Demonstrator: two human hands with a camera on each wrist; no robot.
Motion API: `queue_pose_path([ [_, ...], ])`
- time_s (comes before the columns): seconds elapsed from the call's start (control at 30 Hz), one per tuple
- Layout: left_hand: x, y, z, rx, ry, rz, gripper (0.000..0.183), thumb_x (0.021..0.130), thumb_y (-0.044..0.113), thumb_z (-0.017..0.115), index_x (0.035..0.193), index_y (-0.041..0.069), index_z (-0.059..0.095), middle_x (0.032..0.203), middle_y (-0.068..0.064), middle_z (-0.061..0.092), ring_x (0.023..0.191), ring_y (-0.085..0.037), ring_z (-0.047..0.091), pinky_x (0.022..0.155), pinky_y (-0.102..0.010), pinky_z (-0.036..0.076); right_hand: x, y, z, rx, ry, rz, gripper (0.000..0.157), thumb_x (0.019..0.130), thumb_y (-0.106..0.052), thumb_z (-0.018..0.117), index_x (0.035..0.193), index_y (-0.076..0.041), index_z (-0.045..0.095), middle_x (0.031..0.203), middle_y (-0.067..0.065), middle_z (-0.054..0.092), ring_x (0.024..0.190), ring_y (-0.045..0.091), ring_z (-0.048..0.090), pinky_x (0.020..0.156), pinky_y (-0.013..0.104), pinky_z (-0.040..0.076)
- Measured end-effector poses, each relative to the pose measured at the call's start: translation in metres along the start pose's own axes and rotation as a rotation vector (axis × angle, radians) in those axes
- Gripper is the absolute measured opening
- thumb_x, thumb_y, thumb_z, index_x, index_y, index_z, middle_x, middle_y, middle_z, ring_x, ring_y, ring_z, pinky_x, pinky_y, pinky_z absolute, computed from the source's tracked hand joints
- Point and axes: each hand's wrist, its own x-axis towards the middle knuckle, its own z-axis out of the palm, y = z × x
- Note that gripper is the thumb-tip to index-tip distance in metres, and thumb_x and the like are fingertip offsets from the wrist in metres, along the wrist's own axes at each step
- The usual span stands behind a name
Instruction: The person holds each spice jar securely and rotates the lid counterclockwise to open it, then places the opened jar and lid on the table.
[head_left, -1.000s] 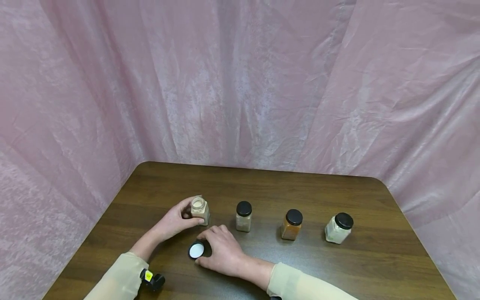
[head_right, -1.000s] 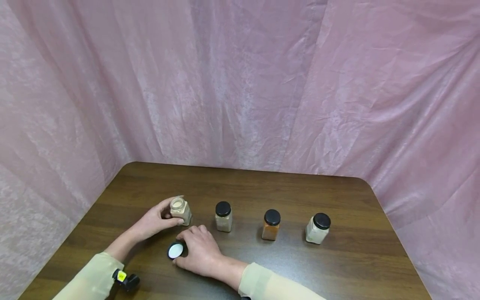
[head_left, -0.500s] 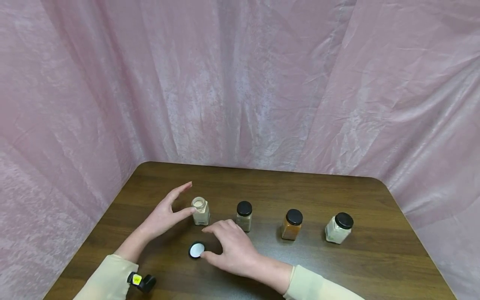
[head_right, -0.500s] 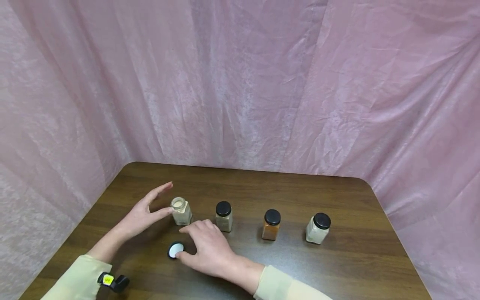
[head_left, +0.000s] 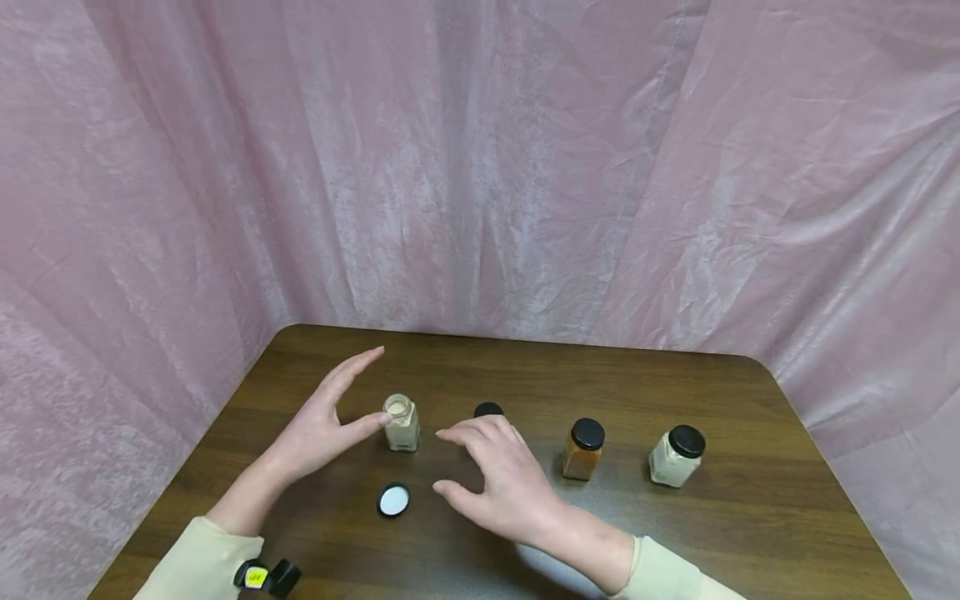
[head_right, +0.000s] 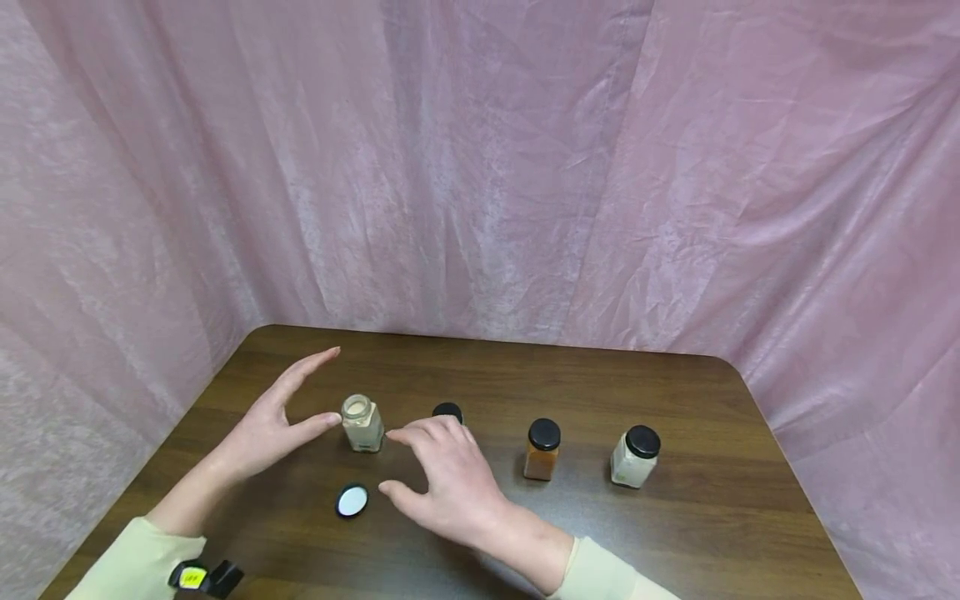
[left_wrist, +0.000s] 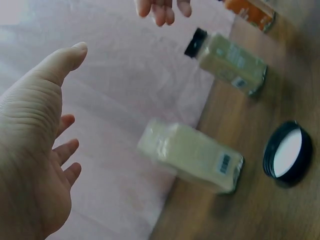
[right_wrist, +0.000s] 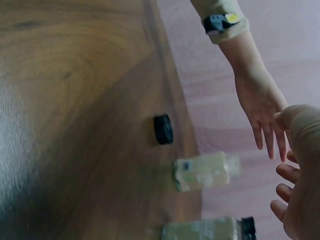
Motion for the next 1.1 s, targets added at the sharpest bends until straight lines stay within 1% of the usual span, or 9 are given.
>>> queue_pose_path([
  [0.1,0.000,0.011,0.002,0.021,0.002,0.048,0.085,0.091,0.032,0.081,0.159,0.041,0.030,0.164,0.007,0.028,0.151,-0.024,0.023,0.110,-0.070,0.025,-0.001,0.004,-0.010,-0.022,0.046,-0.023,0.052,0.087,-0.037,0.081,0.132,-0.017,0.064,0.128,-0.006,0.061,0.122,0.016,0.051,0.105,0.042,0.041],
  [0.23,0.000,0.022,0.007,0.039,-0.005,0.101,0.088,0.088,0.031,0.083,0.159,0.039,0.031,0.164,0.008,0.028,0.150,-0.021,0.024,0.111,-0.067,0.027,-0.002,0.011,-0.021,-0.039,0.081,-0.018,0.054,0.086,-0.036,0.082,0.133,-0.016,0.064,0.128,-0.005,0.061,0.123,0.017,0.051,0.105,0.043,0.041],
  [0.4,0.001,0.030,0.018,0.031,-0.037,0.162,0.090,0.087,0.033,0.085,0.160,0.036,0.032,0.163,0.008,0.031,0.149,-0.019,0.028,0.112,-0.059,0.030,-0.007,0.020,-0.032,0.002,0.122,0.028,0.056,0.086,-0.032,0.083,0.136,-0.016,0.063,0.132,-0.007,0.059,0.128,0.018,0.049,0.104,0.044,0.042],
  [0.47,0.000,0.033,0.024,0.017,-0.064,0.168,0.090,0.087,0.037,0.084,0.160,0.036,0.032,0.163,0.009,0.031,0.149,-0.017,0.029,0.112,-0.058,0.031,-0.009,0.023,-0.035,0.031,0.131,0.059,0.058,0.086,-0.030,0.083,0.138,-0.018,0.060,0.136,-0.009,0.057,0.131,0.017,0.046,0.104,0.044,0.042],
  [0.57,0.001,0.037,0.035,-0.018,-0.100,0.157,0.088,0.087,0.040,0.083,0.159,0.038,0.033,0.162,0.013,0.032,0.148,-0.016,0.030,0.112,-0.057,0.032,-0.012,0.028,-0.038,0.067,0.145,0.089,0.061,0.087,-0.028,0.082,0.142,-0.021,0.057,0.140,-0.010,0.055,0.133,0.018,0.044,0.103,0.046,0.043],
  [0.7,0.002,0.040,0.050,-0.079,-0.137,0.108,0.085,0.088,0.042,0.082,0.157,0.042,0.034,0.161,0.015,0.033,0.148,-0.017,0.029,0.111,-0.062,0.031,-0.013,0.034,-0.040,0.104,0.173,0.105,0.063,0.087,-0.023,0.082,0.143,-0.021,0.055,0.142,-0.009,0.055,0.133,0.019,0.044,0.102,0.048,0.043],
  [0.8,0.003,0.040,0.061,-0.120,-0.155,0.069,0.083,0.088,0.043,0.082,0.156,0.044,0.036,0.160,0.016,0.034,0.148,-0.018,0.029,0.111,-0.063,0.030,-0.014,0.038,-0.039,0.142,0.185,0.145,0.063,0.087,-0.021,0.082,0.143,-0.021,0.055,0.143,-0.009,0.054,0.134,0.019,0.044,0.103,0.050,0.042],
  [0.97,0.006,0.033,0.081,-0.173,-0.171,0.056,0.081,0.088,0.043,0.082,0.155,0.042,0.038,0.159,0.014,0.037,0.148,-0.017,0.032,0.114,-0.059,0.030,-0.016,0.040,-0.035,0.236,0.166,0.233,0.067,0.087,-0.019,0.082,0.147,-0.024,0.052,0.149,-0.004,0.050,0.138,0.019,0.041,0.107,0.053,0.038],
  [1.1,0.010,0.024,0.094,-0.209,-0.163,0.059,0.080,0.089,0.038,0.082,0.156,0.037,0.039,0.157,0.009,0.040,0.145,-0.024,0.036,0.113,-0.059,0.031,-0.018,0.042,-0.028,0.295,0.132,0.301,0.072,0.088,-0.019,0.081,0.151,-0.029,0.047,0.154,-0.002,0.045,0.142,0.021,0.038,0.109,0.056,0.035],
])
